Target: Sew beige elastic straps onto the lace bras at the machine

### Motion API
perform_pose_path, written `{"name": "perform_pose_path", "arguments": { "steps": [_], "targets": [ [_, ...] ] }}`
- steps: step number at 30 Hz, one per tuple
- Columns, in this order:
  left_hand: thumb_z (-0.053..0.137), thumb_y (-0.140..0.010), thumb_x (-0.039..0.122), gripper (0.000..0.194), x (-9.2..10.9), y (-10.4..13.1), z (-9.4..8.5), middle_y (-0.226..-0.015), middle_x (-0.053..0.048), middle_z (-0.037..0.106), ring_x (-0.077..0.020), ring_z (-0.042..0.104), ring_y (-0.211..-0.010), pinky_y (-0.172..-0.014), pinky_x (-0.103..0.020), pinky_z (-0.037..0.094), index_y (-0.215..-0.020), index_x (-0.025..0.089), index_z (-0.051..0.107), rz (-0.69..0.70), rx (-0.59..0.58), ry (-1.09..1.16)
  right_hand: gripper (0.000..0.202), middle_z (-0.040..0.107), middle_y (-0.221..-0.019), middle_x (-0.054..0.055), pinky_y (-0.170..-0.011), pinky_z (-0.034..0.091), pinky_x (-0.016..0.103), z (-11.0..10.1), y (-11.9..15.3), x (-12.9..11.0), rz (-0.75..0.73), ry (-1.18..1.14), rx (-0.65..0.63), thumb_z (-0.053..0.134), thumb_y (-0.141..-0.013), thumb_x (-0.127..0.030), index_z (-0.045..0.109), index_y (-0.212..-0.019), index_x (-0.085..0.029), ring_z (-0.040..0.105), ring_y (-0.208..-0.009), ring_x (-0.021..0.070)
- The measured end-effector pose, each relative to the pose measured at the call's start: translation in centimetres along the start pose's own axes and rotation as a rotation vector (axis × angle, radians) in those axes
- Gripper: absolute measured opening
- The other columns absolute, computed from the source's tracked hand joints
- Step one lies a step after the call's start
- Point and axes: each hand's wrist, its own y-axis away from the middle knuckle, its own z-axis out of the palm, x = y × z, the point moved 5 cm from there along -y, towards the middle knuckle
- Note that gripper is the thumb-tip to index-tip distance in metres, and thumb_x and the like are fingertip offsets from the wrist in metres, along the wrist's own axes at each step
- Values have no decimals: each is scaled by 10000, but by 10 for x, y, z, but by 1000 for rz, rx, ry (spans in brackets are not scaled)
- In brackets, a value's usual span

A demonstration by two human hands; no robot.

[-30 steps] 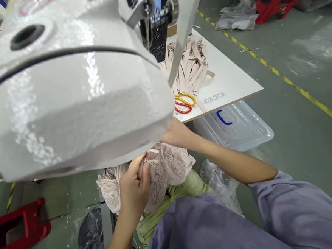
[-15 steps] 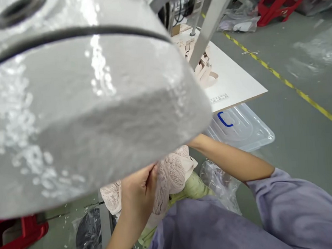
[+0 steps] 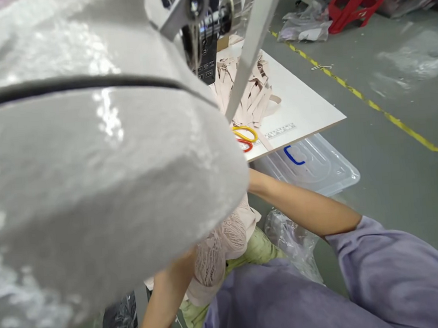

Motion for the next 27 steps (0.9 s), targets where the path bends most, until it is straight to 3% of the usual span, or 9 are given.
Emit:
{"name": "perform_pose_path", "arguments": {
  "steps": [14,20,23,27],
  "targets": [
    [611,-857,393,323,-4,-3,-2,-1005,-76,783,-303,716,-1004,-843,-395,590,-1116,274,761,36,-37,-25,108,562,-872,30,-858,512,367,3,0,6,-25,55,-27,637,-815,-219,607,-727,-164,574,-865,197],
    [583,-903,377,284,4,0,-1,-1003,-35,788,-258,742,-913,-720,-315,596,-1083,261,768,30,8,-86,87,581,-909,43,-865,490,356,6,-6,17,-38,34,-58,638,-785,-170,590,-713,-158,562,-885,196],
    [548,-932,358,283,8,5,-1,-993,-27,791,-229,754,-854,-660,-273,577,-1076,251,767,93,21,-186,41,606,-976,49,-829,490,324,8,-9,22,-50,0,-78,630,-764,-143,596,-750,-159,565,-907,186],
    [529,-945,324,283,8,9,-3,-991,-28,791,-211,757,-849,-721,-265,578,-1100,252,755,194,89,-317,50,610,-1023,54,-790,474,291,12,-9,25,-95,-30,-55,632,-774,-144,592,-800,-159,562,-964,183]
  ]
}}
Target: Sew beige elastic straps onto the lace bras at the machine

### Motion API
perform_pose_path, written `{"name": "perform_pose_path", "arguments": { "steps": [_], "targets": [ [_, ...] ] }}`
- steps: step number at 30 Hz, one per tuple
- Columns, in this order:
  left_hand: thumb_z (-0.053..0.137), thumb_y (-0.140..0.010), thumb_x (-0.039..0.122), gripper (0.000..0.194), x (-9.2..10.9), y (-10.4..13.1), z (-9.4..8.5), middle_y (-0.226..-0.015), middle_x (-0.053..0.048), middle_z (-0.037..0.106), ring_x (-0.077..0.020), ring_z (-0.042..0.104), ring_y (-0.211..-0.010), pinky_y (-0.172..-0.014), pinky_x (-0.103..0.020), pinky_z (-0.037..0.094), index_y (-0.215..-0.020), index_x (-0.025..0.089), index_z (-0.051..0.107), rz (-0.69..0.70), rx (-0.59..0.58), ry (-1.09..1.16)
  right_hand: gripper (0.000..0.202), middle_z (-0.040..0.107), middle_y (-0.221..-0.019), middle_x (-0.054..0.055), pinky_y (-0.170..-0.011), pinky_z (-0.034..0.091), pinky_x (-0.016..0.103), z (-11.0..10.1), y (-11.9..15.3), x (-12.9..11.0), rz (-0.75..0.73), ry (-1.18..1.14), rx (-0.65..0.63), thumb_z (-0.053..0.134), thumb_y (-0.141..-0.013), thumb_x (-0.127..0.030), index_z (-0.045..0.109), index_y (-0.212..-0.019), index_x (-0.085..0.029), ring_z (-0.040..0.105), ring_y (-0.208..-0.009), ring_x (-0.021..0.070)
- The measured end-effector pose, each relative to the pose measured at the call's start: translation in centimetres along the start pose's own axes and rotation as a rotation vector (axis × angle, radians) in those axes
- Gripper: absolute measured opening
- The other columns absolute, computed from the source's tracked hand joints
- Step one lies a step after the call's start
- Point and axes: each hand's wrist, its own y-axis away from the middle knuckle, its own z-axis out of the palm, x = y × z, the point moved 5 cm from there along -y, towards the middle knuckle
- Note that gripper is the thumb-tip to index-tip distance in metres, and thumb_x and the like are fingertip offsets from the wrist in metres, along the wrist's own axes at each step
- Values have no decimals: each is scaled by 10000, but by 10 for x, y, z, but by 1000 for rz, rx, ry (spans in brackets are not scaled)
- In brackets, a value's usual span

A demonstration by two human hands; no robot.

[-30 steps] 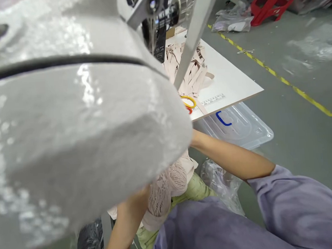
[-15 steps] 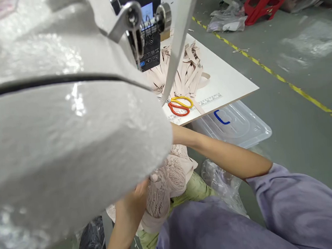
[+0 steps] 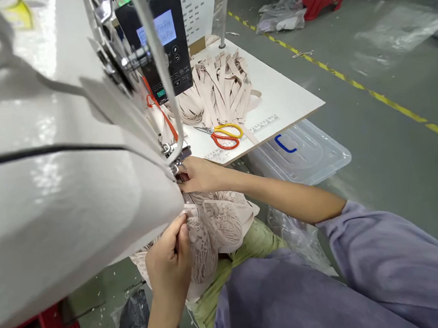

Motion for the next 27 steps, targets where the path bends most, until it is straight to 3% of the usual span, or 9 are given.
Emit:
{"name": "perform_pose_path", "arguments": {
  "steps": [4,8,16,27],
  "targets": [
    [549,-944,313,264,-3,2,0,-1019,-28,787,-204,756,-884,-781,-259,581,-1095,244,755,83,45,-63,68,603,-962,40,-793,443,278,2,1,5,-11,27,62,659,-783,-140,599,-813,-152,552,-952,175],
    [555,-940,277,249,-3,4,-2,-966,-21,794,-181,760,-821,-727,-224,581,-1076,229,758,143,92,-107,71,593,-899,19,-769,425,273,6,1,8,-25,25,91,671,-818,-204,624,-836,-154,554,-912,164],
    [580,-932,255,228,-1,5,0,-952,-10,795,-158,754,-805,-730,-193,568,-1075,234,756,181,113,-100,57,578,-979,33,-772,424,275,6,2,8,-86,43,146,658,-801,-145,604,-819,-146,551,-886,147],
    [581,-932,255,230,0,7,4,-946,-10,794,-148,746,-783,-657,-179,538,-1086,246,752,209,137,-91,76,556,-928,28,-789,407,281,3,6,8,-131,29,169,600,-787,-120,541,-762,-161,517,-872,153]
  ]
}}
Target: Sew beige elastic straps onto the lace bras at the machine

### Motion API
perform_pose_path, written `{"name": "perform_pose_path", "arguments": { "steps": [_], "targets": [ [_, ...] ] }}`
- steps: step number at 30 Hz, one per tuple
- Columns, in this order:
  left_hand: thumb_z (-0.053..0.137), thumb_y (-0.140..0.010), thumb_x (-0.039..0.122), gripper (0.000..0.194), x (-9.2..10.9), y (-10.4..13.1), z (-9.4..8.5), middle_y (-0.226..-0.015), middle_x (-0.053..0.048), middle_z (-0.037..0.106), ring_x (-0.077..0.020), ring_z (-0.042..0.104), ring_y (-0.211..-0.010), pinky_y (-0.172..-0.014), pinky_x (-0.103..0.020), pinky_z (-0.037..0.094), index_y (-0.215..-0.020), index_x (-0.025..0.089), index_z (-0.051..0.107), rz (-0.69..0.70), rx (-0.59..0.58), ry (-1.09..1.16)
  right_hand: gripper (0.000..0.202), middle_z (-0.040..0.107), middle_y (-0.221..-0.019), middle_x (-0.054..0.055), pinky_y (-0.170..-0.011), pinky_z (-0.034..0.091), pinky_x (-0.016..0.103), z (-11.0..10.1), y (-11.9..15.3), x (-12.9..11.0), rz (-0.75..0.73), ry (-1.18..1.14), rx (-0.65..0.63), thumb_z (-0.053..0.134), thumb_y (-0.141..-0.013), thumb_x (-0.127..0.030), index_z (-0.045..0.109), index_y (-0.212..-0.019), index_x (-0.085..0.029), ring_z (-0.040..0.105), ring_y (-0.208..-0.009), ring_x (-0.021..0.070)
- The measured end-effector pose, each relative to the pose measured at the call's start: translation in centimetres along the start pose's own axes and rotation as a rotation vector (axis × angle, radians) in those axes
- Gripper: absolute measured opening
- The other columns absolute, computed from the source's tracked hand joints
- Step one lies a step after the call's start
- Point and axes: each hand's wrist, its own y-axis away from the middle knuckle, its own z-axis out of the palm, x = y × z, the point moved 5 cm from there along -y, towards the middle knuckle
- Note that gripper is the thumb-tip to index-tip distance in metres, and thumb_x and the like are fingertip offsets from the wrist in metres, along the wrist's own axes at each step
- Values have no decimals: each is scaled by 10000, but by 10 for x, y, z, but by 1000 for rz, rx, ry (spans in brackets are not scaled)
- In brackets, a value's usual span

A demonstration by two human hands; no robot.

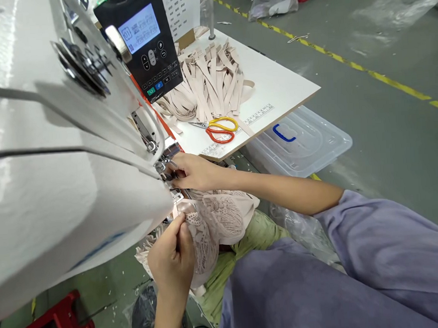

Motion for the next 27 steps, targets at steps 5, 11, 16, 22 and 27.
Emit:
{"name": "perform_pose_path", "arguments": {
  "steps": [5,11,16,22,27],
  "targets": [
    [591,-928,274,237,-6,5,1,-978,-4,790,-146,744,-795,-662,-185,532,-1120,262,729,-48,30,2,51,555,-940,28,-769,399,276,0,2,2,-14,-11,7,579,-800,-128,546,-775,-159,511,-860,148],
    [590,-931,282,297,-16,11,4,-1066,-23,777,-155,746,-862,-704,-197,550,-1206,241,694,-101,40,68,57,576,-937,22,-780,420,281,-3,7,-2,-17,12,29,584,-817,-124,557,-792,-168,516,-862,149],
    [577,-934,253,253,-15,8,5,-1052,-27,781,-165,749,-905,-778,-212,567,-1127,225,738,-89,32,137,48,578,-938,34,-788,451,308,-1,11,-5,-1,56,22,588,-848,-174,570,-804,-180,537,-876,172],
    [564,-933,263,277,-17,1,3,-1077,-39,774,-196,752,-920,-705,-227,572,-1144,249,742,-119,25,101,77,584,-923,36,-837,489,353,0,6,-7,31,106,18,592,-807,-125,591,-792,-200,561,-895,204],
    [593,-905,279,271,-19,-2,2,-1037,-39,783,-219,751,-913,-695,-243,577,-1118,262,759,-151,29,94,90,601,-941,43,-886,497,382,-4,3,-15,83,92,25,592,-819,-119,610,-841,-205,574,-966,231]
  ]
}}
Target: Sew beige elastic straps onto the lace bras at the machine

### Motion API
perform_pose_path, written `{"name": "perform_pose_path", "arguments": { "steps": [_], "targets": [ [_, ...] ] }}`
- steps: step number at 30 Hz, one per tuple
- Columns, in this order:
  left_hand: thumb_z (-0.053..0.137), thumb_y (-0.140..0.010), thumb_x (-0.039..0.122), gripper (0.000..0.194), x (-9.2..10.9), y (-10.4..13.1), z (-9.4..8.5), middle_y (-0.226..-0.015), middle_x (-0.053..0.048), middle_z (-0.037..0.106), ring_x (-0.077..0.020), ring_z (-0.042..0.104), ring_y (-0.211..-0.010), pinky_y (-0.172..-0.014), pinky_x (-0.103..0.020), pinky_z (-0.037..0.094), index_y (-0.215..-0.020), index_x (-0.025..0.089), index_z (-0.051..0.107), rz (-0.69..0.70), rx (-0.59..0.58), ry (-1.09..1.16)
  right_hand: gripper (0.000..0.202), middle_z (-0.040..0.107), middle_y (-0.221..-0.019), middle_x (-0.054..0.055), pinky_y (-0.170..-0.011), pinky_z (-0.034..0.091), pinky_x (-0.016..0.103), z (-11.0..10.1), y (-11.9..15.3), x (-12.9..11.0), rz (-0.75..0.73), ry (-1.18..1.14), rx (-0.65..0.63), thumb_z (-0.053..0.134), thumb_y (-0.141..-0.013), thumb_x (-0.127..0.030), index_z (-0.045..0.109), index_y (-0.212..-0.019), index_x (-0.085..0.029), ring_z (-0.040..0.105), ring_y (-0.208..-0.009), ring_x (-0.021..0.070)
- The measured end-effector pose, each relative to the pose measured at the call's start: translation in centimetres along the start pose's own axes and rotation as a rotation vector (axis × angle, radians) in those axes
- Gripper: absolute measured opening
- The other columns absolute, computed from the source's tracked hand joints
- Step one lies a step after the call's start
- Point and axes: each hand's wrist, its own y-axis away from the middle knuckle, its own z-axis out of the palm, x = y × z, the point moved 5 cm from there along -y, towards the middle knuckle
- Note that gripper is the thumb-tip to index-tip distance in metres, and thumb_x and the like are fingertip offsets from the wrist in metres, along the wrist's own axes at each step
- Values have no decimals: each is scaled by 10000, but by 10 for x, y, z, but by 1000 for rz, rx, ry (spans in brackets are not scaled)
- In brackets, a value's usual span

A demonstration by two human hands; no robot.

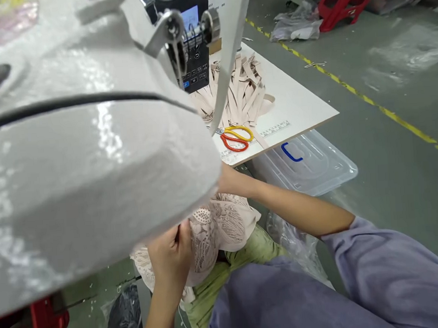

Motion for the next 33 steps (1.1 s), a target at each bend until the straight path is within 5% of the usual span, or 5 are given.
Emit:
{"name": "perform_pose_path", "arguments": {
  "steps": [12,21,33],
  "targets": [
    [560,-922,284,269,1,-2,2,-1010,-47,787,-218,756,-877,-681,-265,570,-1081,232,771,48,-17,-34,163,524,-850,36,-772,441,350,0,-4,4,-12,-10,-14,600,-780,-100,474,-740,-196,532,-850,209],
    [568,-922,367,279,-2,2,-2,-943,-29,796,-189,745,-730,-566,-243,510,-1080,254,769,-7,20,-120,91,575,-938,32,-762,428,282,5,-6,17,-29,-59,-34,584,-782,-98,547,-811,-175,527,-866,166],
    [632,-889,344,234,-14,7,-13,-933,-58,779,-171,711,-753,-625,-239,514,-1025,201,758,-53,162,-80,53,604,-978,36,-784,420,275,10,-4,17,-40,-6,35,621,-817,-142,614,-864,-164,547,-863,157]
  ]
}}
